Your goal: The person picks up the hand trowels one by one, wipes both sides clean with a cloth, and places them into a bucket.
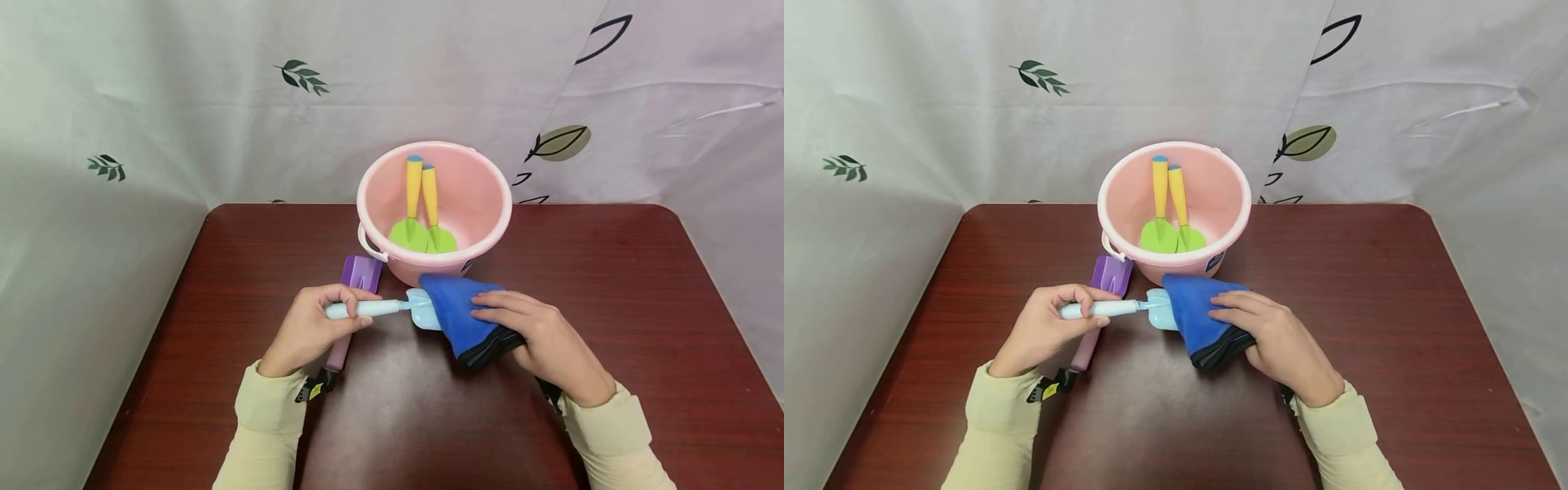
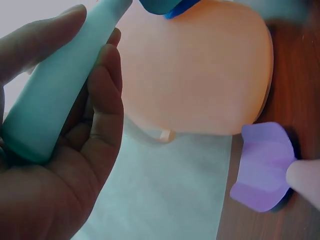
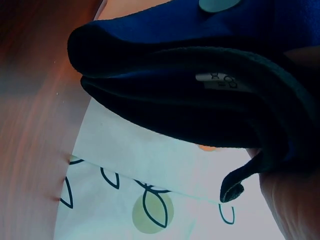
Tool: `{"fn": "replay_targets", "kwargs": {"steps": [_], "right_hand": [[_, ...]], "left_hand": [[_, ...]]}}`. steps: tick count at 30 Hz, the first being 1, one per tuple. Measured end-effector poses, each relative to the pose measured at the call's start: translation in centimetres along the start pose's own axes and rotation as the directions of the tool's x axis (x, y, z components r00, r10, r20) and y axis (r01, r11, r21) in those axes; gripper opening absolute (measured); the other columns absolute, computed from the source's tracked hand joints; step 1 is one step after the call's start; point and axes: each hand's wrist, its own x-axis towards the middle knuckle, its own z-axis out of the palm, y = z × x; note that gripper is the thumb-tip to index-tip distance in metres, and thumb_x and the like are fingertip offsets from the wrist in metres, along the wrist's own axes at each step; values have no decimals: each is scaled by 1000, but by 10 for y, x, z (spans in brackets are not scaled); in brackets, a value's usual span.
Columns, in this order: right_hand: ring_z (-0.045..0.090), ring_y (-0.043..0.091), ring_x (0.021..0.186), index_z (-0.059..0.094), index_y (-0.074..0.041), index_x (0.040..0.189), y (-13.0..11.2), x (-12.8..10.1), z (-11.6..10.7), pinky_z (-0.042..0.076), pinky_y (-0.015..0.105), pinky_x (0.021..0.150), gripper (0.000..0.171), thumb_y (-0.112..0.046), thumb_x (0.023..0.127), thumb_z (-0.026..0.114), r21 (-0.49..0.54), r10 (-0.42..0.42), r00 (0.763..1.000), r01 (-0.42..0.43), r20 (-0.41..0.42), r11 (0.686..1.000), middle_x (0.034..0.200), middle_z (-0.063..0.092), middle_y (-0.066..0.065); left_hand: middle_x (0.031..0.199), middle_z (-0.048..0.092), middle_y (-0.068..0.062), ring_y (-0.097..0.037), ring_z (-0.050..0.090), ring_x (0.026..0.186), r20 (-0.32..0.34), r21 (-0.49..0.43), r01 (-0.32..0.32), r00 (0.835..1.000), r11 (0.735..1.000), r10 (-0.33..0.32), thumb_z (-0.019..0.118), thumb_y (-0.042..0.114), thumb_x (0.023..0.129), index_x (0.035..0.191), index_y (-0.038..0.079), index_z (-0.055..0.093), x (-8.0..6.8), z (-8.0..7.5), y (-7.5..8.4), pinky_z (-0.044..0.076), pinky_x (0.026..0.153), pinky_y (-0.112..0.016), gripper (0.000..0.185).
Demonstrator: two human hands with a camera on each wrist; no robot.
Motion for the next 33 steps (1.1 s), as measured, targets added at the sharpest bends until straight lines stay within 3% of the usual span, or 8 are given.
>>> {"fn": "replay_targets", "kwargs": {"steps": [14,20,24,33], "right_hand": [[61,26,117,73,-10,120,4,-2,-12,32,12,107,72,15,60,40,-38,32,997,-35,-72,999,128,67,4],[62,25,117,73,-10,119,5,-4,-14,32,12,107,72,16,60,38,-50,46,995,-50,-83,997,128,67,3],[61,25,118,73,-9,118,6,-4,-14,32,12,107,72,15,60,38,-52,47,995,-52,-90,997,128,67,4],[62,26,117,73,-9,118,7,-4,-14,32,13,107,72,14,60,37,-50,44,995,-49,-94,998,127,67,4]], "left_hand": [[104,75,-6,-24,67,91,-24,53,-24,999,998,25,75,-8,81,80,9,61,-7,-20,3,51,75,-24,22],[107,75,-3,-23,66,91,17,92,-43,999,995,42,69,-12,80,86,11,64,-10,-29,7,50,76,-24,24],[109,74,-1,-24,64,89,39,118,-69,997,991,65,67,-13,79,86,14,65,-11,-35,13,49,73,-26,28],[109,73,-9,-27,62,90,24,116,-163,987,980,161,63,-19,77,88,10,68,-5,-52,39,47,68,-28,32]]}}
